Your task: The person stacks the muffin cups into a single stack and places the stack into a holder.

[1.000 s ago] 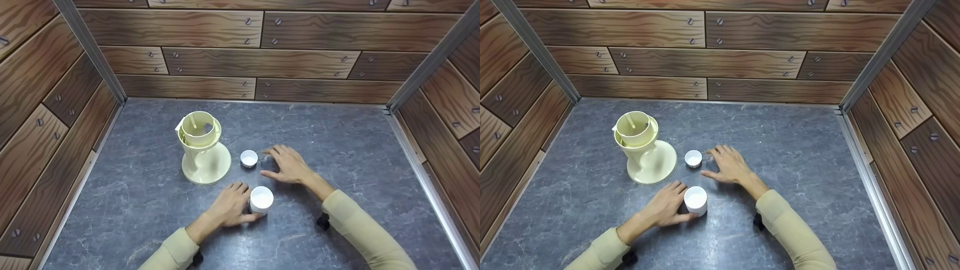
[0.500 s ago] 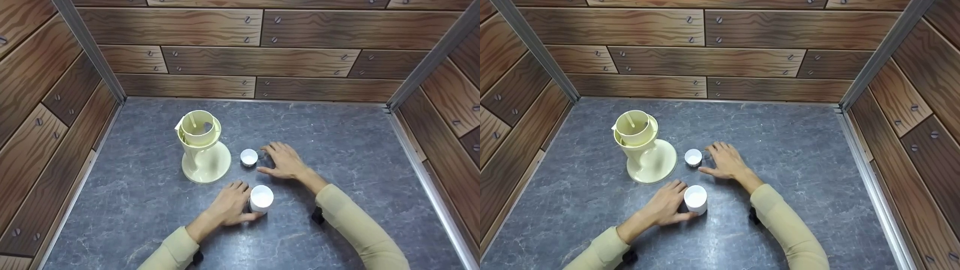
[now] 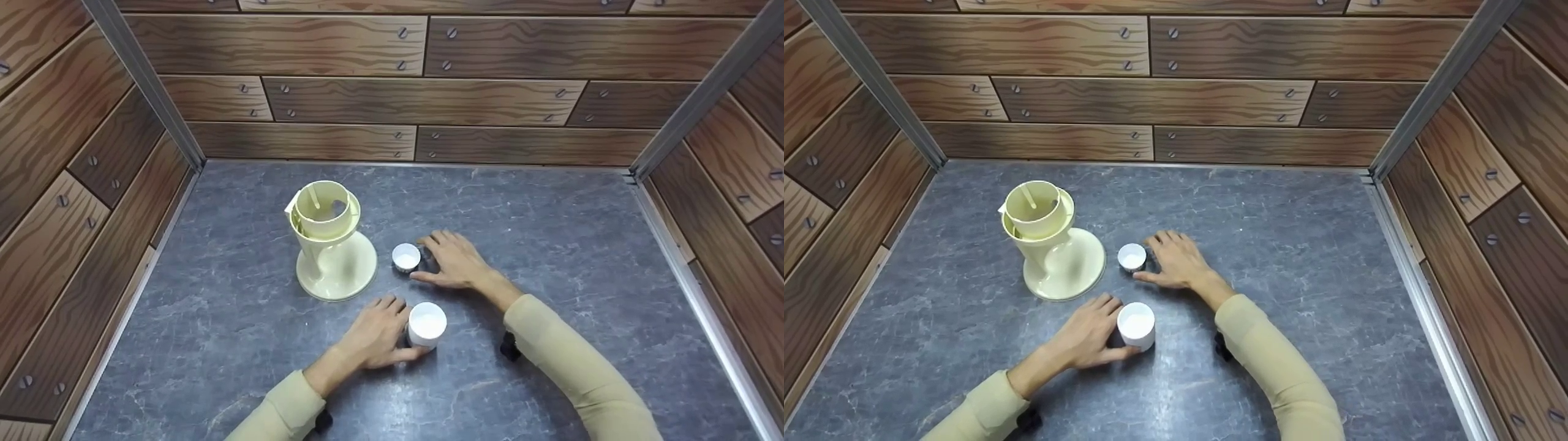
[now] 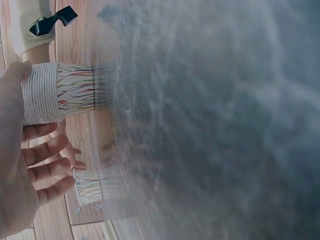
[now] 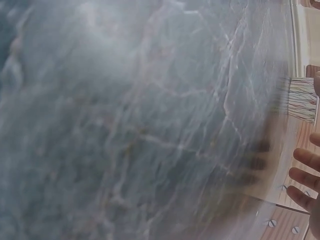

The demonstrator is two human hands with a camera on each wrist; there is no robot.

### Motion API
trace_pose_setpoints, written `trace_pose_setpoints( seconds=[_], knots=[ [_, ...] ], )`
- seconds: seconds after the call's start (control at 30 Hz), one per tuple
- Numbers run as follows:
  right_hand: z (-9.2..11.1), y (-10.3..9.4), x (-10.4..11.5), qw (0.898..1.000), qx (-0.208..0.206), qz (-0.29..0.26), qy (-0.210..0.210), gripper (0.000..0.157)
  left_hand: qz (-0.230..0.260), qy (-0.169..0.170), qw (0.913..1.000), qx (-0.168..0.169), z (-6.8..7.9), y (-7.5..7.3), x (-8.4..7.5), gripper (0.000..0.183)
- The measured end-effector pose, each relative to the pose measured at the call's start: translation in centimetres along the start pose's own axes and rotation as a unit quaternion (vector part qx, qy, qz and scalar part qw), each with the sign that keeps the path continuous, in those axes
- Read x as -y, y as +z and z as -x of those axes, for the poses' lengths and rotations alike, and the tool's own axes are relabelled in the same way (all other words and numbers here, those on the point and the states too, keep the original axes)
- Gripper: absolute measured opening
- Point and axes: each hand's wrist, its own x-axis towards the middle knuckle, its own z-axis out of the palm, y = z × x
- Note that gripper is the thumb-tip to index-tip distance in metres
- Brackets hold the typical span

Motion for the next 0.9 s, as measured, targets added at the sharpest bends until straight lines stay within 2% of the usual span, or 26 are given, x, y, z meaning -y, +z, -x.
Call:
trace_pose_setpoints(
  seconds=[0.9],
  knots=[
    [-1.2, 0.5, 0.8, 1.000, -0.005, -0.009, 0.007, 0.079, 0.003, 0.006, 1.0000, 0.000, -0.1, -0.1, 0.0, 0.072]
  ],
)
